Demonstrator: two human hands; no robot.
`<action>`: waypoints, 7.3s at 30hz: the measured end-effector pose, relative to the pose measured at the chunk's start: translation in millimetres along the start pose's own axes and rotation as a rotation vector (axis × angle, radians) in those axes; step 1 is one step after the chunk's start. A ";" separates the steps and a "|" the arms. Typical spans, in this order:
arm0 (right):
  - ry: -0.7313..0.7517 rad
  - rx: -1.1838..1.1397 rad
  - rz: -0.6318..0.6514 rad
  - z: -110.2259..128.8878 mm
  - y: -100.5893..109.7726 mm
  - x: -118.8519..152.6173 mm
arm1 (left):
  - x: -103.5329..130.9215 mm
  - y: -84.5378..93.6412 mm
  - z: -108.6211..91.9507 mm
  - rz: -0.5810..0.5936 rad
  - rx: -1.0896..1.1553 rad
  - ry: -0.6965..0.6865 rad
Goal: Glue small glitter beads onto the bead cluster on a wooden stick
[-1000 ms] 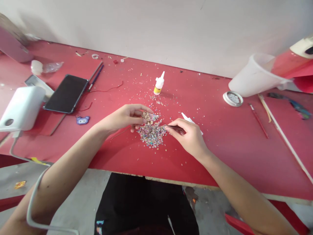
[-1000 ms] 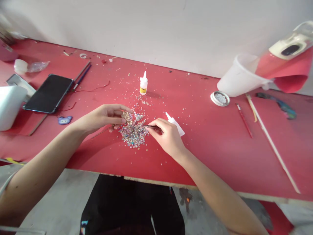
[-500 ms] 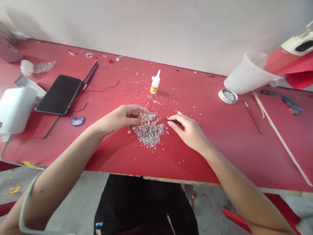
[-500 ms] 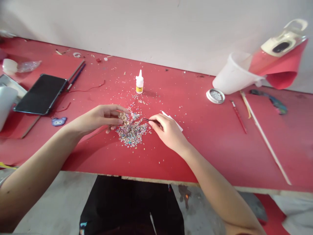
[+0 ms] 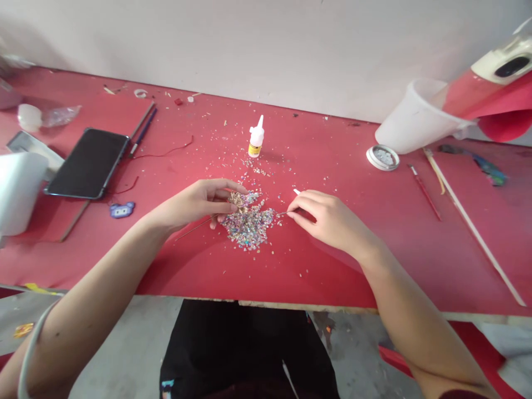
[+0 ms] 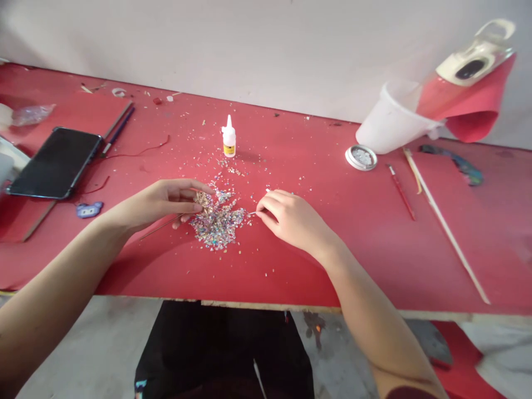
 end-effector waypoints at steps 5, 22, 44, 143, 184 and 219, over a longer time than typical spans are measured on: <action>0.035 0.010 0.080 -0.1 0.9 4.1 | 0.1 1.0 -1.0 -0.011 -0.005 -0.007; 0.045 0.188 -0.032 2.6 -3.7 1.1 | -0.9 2.8 1.9 -0.001 -0.010 -0.020; 0.049 0.087 -0.118 4.6 -4.7 0.2 | -1.1 1.4 1.1 -0.013 0.019 -0.001; 0.031 -0.132 -0.373 35.9 10.9 4.1 | 3.7 -39.0 0.4 0.177 0.170 -0.037; 0.040 -0.280 -0.239 28.9 -2.3 -0.7 | 2.9 -5.7 -18.2 -0.040 0.330 -0.219; 0.007 -0.330 -0.279 16.4 2.5 -2.2 | -1.2 -22.1 -10.5 0.053 0.463 -0.153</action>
Point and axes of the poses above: each hand's wrist, its own x-axis away from the middle knuckle, its own y-axis out of the back of the hand, z = x × y, the point moved 10 cm from there along -x, towards the middle knuckle, and after that the axes turned 8 degrees about -z, right-handed, at the moved point
